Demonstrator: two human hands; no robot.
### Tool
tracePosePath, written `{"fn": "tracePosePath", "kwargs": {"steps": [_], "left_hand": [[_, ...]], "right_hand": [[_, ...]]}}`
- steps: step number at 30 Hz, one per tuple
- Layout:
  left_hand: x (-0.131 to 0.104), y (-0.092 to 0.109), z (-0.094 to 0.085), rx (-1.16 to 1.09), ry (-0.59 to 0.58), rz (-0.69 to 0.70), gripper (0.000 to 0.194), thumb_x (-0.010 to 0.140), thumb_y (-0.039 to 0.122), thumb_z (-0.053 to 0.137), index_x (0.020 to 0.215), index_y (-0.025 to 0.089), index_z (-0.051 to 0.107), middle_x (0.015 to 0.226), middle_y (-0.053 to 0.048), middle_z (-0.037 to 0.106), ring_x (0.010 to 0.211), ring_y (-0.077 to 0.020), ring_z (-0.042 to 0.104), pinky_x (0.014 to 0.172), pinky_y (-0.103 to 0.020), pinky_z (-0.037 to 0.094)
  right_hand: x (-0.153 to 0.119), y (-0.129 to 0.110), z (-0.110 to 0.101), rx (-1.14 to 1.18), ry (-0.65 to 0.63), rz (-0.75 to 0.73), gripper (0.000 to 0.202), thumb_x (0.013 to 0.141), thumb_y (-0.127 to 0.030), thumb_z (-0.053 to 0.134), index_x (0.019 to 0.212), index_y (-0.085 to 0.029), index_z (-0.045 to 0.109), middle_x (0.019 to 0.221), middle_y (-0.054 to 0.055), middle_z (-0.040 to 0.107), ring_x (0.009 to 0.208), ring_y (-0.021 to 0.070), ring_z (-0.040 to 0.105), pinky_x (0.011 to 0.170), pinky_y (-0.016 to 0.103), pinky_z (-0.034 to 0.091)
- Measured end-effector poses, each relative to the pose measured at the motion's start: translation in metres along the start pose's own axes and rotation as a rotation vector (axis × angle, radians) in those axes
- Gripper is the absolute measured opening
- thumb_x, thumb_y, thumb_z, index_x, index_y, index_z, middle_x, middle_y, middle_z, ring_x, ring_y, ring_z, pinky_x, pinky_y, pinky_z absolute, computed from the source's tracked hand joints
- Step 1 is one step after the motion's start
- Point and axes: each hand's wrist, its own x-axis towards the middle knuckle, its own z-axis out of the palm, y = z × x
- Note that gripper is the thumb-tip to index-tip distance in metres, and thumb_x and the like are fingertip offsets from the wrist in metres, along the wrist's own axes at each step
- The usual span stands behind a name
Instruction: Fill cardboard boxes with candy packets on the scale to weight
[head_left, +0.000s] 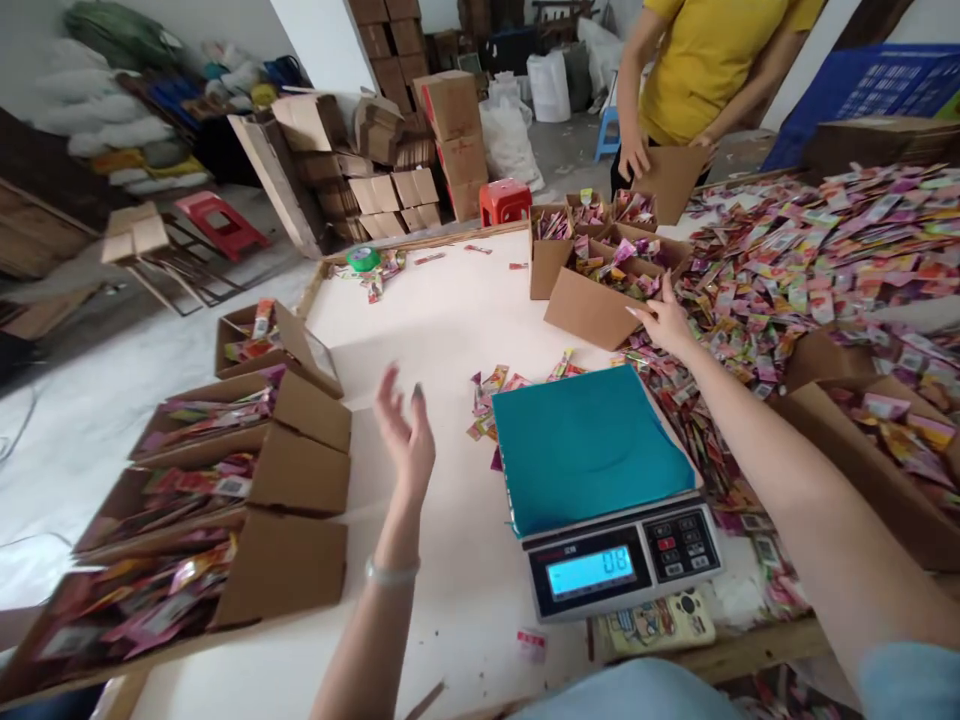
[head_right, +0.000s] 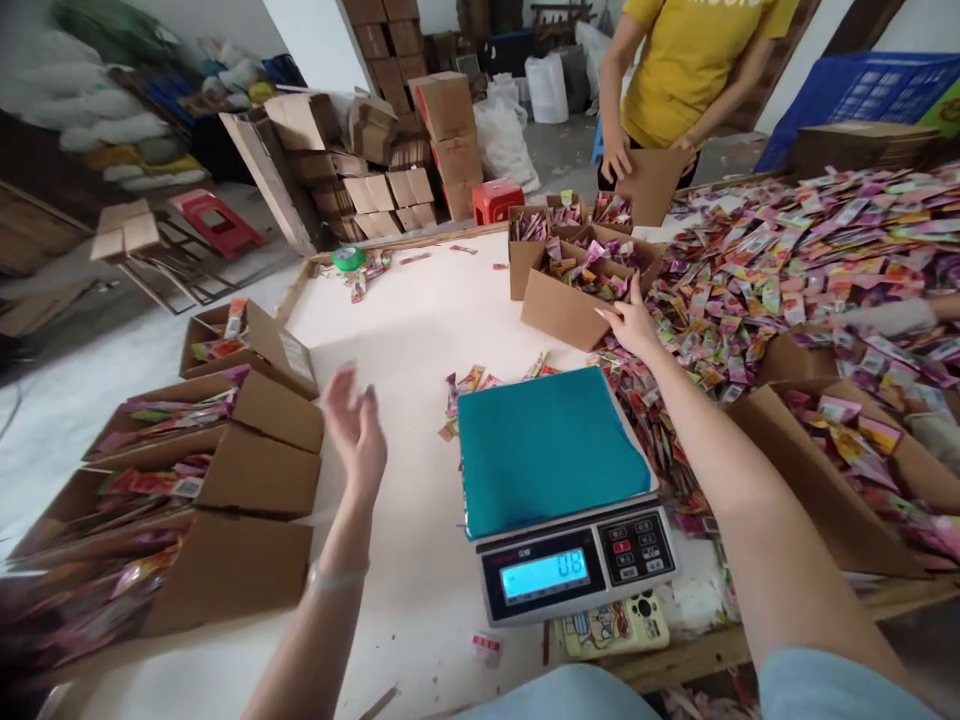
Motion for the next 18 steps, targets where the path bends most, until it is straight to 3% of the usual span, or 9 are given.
{"fn": "tracePosePath", "kwargs": {"steps": [2,5,7,9,11,13,15,18], "left_hand": [[0.038,-0.002,0.066,-0.056,-0.281,-0.333,0.059,0.106,0.053,0.053,0.157,0.028,0.043,0.169,-0.014,0.048,0.159,-0.0263,0.046,0.132,-0.047,0.038],[0.074,-0.004,0.159,-0.056,-0.527,-0.530,0.055,0.108,0.048,0.052,0.155,0.020,0.050,0.155,-0.020,0.063,0.142,-0.0305,0.063,0.117,-0.047,0.054],[0.083,-0.004,0.204,-0.061,-0.613,-0.562,0.054,0.105,0.053,0.058,0.145,0.015,0.060,0.138,-0.022,0.073,0.126,-0.0312,0.072,0.106,-0.044,0.060],[0.087,-0.004,0.230,-0.076,-0.689,-0.595,0.058,0.103,0.061,0.059,0.129,0.010,0.070,0.115,-0.020,0.080,0.109,-0.0297,0.077,0.096,-0.040,0.063],[0.090,0.000,0.237,-0.101,-0.729,-0.605,0.065,0.103,0.068,0.054,0.116,0.007,0.074,0.096,-0.018,0.081,0.100,-0.0281,0.079,0.092,-0.038,0.064],[0.093,0.009,0.226,-0.144,-0.713,-0.559,0.066,0.106,0.068,0.046,0.116,0.010,0.075,0.097,-0.014,0.082,0.106,-0.0263,0.079,0.099,-0.037,0.064],[0.094,0.022,0.202,-0.196,-0.662,-0.473,0.062,0.109,0.065,0.040,0.122,0.016,0.075,0.108,-0.010,0.083,0.121,-0.0243,0.076,0.111,-0.036,0.060],[0.076,0.041,0.148,-0.256,-0.604,-0.340,0.058,0.106,0.066,0.046,0.133,0.023,0.073,0.124,-0.006,0.082,0.135,-0.0280,0.070,0.118,-0.042,0.058]], "right_hand": [[-0.012,0.019,0.001,0.092,0.035,-0.057,0.035,0.101,-0.044,0.056,0.080,-0.017,0.065,0.175,0.025,0.032,0.136,0.0322,0.065,0.123,0.042,0.048],[-0.026,0.028,0.000,0.200,0.018,-0.126,0.042,0.099,-0.051,0.058,0.070,-0.021,0.054,0.173,0.024,0.037,0.139,0.0329,0.065,0.119,0.043,0.051],[-0.034,0.025,0.002,0.249,-0.012,-0.183,0.049,0.100,-0.054,0.058,0.065,-0.024,0.041,0.174,0.022,0.036,0.139,0.0324,0.064,0.114,0.042,0.054],[-0.037,0.019,0.004,0.282,-0.035,-0.220,0.052,0.101,-0.052,0.057,0.065,-0.024,0.032,0.175,0.021,0.035,0.133,0.0319,0.068,0.108,0.043,0.058],[-0.037,0.011,0.002,0.299,-0.025,-0.229,0.052,0.102,-0.049,0.056,0.065,-0.024,0.029,0.173,0.023,0.036,0.120,0.0316,0.074,0.100,0.045,0.061],[-0.036,-0.001,-0.012,0.310,0.044,-0.285,0.050,0.102,-0.048,0.057,0.066,-0.023,0.032,0.172,0.022,0.040,0.118,0.0318,0.075,0.097,0.046,0.063],[-0.039,-0.018,-0.038,0.304,0.154,-0.417,0.046,0.103,-0.050,0.059,0.070,-0.022,0.044,0.171,0.017,0.043,0.135,0.0333,0.067,0.103,0.047,0.062],[-0.063,-0.050,-0.087,0.247,0.244,-0.595,0.038,0.104,-0.053,0.062,0.084,-0.021,0.059,0.171,0.011,0.046,0.152,0.0342,0.054,0.115,0.050,0.057]]}}
